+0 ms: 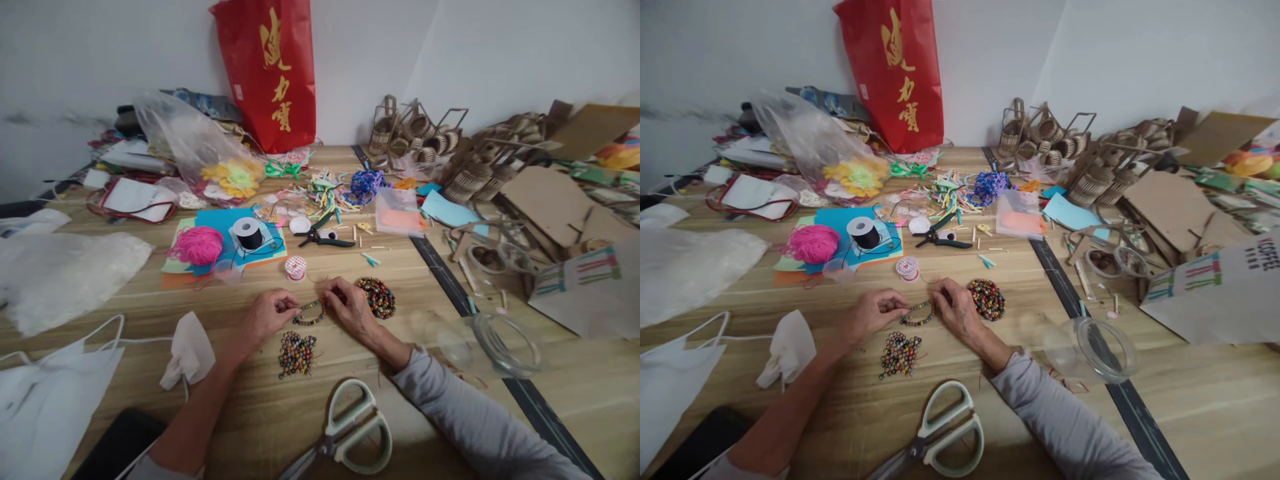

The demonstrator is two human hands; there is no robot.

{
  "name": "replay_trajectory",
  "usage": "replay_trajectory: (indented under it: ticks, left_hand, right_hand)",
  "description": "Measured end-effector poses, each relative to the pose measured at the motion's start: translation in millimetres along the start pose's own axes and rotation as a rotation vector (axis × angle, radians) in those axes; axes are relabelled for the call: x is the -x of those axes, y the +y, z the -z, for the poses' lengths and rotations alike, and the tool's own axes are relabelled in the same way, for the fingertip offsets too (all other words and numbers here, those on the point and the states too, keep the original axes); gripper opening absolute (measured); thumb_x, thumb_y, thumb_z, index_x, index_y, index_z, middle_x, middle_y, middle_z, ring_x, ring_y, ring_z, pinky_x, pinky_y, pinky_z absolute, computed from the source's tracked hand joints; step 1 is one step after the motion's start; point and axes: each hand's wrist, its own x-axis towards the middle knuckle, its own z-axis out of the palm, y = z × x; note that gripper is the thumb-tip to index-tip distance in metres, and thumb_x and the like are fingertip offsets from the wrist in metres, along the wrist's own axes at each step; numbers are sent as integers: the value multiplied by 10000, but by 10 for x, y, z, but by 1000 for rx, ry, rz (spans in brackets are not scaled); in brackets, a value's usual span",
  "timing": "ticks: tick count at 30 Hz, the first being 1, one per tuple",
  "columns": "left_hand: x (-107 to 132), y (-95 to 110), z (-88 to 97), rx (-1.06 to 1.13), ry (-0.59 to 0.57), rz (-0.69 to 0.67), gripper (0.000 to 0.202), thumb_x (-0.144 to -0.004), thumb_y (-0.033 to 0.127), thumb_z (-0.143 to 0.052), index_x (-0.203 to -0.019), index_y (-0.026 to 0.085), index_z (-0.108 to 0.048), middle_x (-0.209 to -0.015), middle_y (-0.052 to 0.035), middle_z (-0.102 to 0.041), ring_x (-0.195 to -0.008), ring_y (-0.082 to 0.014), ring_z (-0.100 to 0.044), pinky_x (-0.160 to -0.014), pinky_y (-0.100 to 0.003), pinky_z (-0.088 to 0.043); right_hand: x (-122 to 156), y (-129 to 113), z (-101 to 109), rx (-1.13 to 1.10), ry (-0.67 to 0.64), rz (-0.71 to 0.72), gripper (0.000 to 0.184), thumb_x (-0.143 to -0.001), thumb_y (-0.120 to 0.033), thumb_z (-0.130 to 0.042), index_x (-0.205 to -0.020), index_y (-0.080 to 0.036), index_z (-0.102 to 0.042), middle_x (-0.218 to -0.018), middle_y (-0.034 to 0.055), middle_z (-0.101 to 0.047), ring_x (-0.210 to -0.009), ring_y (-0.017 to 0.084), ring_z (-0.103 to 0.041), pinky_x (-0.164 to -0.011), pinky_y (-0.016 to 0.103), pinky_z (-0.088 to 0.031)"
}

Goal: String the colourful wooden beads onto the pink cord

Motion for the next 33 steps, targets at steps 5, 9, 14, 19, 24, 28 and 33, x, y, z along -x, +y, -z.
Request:
replay_trajectory:
  ticks: [5, 9, 14, 19, 24, 28, 33]
  left_hand:
    - [9, -4, 72, -67, -127, -69, 138, -721, 267, -645, -759, 147, -704, -661, -17, -625, -600, -128, -548, -546, -217, -428]
    - [50, 129, 68, -247, -151, -144, 111, -757, 211, -632, -749, 141, -717, -697, -15, -560, -614, -121, -525, -554, -220, -396]
    - [96, 305, 25, -414, -189, -150, 99, -778, 154, -618, -735, 139, -706, -691, -5, -536, -620, -123, -509, -583, -235, -377]
    - [95, 283, 43, -334, -184, -167, 91, -771, 164, -610, -728, 134, -685, -693, 1, -528, -603, -110, -497, -561, -221, -375]
    - [103, 262, 204, -233, -355, -121, 116, -749, 220, -632, -717, 131, -698, -672, 0, -565, -582, -100, -492, -526, -202, -361]
    - [116, 251, 313, -248, -487, -85, 117, -729, 214, -639, -767, 145, -725, -665, -4, -619, -615, -114, -525, -555, -202, -381]
    - [103, 212, 320, -217, -411, 0, 172, -750, 301, -626, -758, 141, -687, -602, 16, -594, -563, -105, -497, -521, -198, -364]
  right_hand:
    - [-4, -4, 7, 2, -17, -2, 119, -863, -201, -487, -814, -162, -588, -667, 2, -598, -588, 123, -523, -576, 213, -404]
    - [-3, -9, 7, 2, -18, 8, 120, -866, -196, -484, -806, -164, -583, -655, -4, -586, -571, 117, -511, -570, 208, -397]
    - [-7, -19, 7, -1, -18, 16, 118, -866, -187, -484, -788, -164, -570, -657, -2, -579, -580, 117, -515, -569, 206, -396]
    - [-10, -22, 8, -18, -21, 22, 109, -864, -175, -489, -787, -165, -565, -646, -9, -578, -566, 112, -505, -561, 203, -394]
    - [-13, -25, 7, -7, -19, 21, 109, -858, -163, -500, -773, -164, -568, -647, -10, -580, -570, 109, -512, -568, 202, -394]
    - [-17, -40, 12, 3, -14, 33, 109, -849, -149, -503, -762, -165, -565, -649, -11, -583, -573, 108, -511, -573, 199, -398]
    - [-18, -50, 15, -2, -11, 41, 104, -847, -141, -503, -769, -161, -568, -663, -7, -596, -585, 107, -523, -581, 193, -406]
